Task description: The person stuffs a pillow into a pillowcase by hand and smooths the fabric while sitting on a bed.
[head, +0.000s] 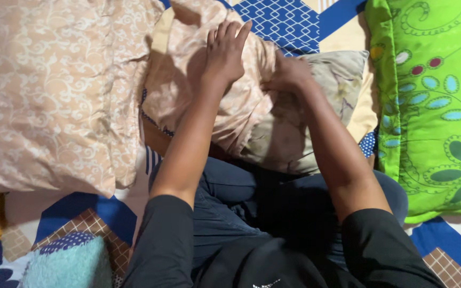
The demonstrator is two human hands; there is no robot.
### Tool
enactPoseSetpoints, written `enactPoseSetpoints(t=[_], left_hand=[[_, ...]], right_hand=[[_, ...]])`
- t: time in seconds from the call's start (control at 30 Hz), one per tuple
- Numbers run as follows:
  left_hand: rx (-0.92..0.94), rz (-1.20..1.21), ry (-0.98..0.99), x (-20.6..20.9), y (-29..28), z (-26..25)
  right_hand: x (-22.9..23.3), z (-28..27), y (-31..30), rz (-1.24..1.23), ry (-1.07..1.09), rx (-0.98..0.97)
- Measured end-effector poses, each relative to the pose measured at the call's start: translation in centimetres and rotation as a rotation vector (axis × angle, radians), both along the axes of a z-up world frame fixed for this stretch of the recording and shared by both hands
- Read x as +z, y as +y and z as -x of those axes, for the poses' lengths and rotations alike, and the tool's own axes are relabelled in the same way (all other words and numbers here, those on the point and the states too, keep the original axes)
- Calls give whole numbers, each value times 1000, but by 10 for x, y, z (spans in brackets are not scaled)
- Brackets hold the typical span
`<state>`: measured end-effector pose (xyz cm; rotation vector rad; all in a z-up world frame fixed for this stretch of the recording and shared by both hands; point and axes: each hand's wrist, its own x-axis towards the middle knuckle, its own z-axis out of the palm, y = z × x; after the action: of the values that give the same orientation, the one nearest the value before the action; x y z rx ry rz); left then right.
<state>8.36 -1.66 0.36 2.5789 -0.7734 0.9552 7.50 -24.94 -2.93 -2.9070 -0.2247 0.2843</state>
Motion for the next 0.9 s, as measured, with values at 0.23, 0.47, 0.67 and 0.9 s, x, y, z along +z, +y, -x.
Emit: enactPoseSetpoints(t=[0.23, 0.47, 0.67, 0.9], left_hand=[[25, -326, 315, -18, -14, -5], [84, 120, -58, 36, 9, 13], [120, 222, -373, 71, 23, 70], [39, 219, -264, 82, 6, 99]], right_hand=[[38, 53, 17, -259, -399, 67], [84, 43, 15, -132, -959, 188], [90, 51, 19, -54, -1334, 377], [61, 100, 65, -32, -832, 446]])
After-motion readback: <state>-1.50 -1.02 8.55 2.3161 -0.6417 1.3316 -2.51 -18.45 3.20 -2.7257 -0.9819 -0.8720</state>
